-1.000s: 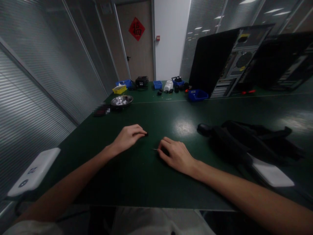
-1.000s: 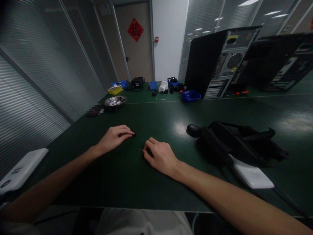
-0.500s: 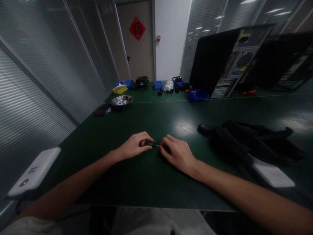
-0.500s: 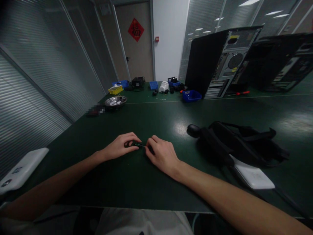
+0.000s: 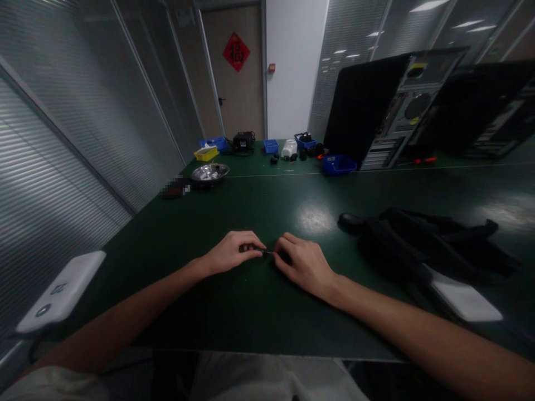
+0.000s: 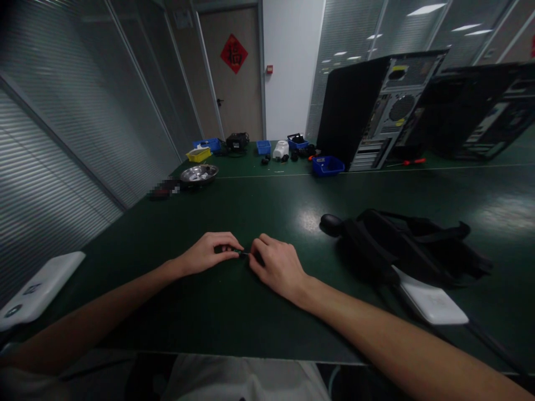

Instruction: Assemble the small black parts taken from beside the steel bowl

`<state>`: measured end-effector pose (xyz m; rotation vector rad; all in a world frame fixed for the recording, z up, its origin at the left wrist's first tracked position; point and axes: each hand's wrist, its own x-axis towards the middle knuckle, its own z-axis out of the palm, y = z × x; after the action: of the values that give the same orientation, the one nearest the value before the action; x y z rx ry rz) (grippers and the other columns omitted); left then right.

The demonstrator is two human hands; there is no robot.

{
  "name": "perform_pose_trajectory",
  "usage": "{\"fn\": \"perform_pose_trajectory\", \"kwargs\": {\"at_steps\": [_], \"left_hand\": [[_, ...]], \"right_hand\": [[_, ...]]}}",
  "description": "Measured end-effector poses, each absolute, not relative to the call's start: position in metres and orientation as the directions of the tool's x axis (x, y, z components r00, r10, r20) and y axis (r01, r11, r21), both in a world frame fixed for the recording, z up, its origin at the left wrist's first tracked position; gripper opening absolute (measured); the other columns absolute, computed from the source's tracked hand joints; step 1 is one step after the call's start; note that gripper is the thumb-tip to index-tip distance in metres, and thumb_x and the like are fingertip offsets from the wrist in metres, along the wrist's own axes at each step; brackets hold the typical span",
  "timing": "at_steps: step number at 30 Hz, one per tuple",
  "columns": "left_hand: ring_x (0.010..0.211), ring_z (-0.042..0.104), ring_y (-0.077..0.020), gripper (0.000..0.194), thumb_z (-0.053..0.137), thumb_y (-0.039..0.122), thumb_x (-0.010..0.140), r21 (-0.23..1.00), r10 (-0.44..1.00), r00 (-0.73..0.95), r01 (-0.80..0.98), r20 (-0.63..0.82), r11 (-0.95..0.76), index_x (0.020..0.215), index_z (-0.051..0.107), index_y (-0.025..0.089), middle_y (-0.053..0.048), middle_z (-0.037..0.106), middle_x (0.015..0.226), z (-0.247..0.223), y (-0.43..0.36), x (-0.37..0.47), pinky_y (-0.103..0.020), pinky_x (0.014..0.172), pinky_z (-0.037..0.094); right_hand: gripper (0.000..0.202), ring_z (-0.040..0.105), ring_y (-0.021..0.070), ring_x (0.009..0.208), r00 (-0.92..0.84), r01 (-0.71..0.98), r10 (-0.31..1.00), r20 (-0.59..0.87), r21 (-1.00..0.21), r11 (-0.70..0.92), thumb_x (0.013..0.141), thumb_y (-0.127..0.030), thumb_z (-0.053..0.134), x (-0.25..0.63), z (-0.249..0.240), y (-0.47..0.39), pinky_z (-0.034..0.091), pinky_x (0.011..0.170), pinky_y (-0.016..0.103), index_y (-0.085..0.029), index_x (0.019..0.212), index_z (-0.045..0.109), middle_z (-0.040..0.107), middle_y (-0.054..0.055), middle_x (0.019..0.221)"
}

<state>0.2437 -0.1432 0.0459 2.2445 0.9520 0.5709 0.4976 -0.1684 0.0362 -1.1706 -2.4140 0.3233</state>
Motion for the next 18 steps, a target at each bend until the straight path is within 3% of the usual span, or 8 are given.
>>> {"fn": "perform_pose_trajectory", "kwargs": {"at_steps": [7,18], "left_hand": [[0.087,0.064,-0.0164,0.021,0.072,0.029,0.094,0.725,0.761,0.628,0.445,0.165,-0.525,0.112,0.078,0.019,-0.006,0.072,0.104,0.0386,-0.1396,0.2433,-0.027,0.076,0.048],[0.081,0.062,-0.0154,0.024,0.076,0.031,0.091,0.722,0.769,0.614,0.448,0.180,-0.527,0.111,0.080,0.019,-0.005,0.072,0.096,0.0383,-0.1469,0.2493,-0.026,0.073,0.046]], "right_hand": [[0.010,0.058,0.0140,0.073,-0.571,0.648,0.762,0.304,-0.402,0.646,0.105,-0.028,0.050,0.4979,0.0334,-0.1662,0.036,0.063,0.027,-0.021,0.103,0.057,0.063,0.002,0.098],[0.011,0.058,0.0151,0.076,-0.638,0.647,0.709,0.300,-0.290,0.705,0.106,-0.028,0.048,0.4938,0.0351,-0.1689,0.036,0.063,0.027,-0.021,0.104,0.056,0.061,0.003,0.098]]}}
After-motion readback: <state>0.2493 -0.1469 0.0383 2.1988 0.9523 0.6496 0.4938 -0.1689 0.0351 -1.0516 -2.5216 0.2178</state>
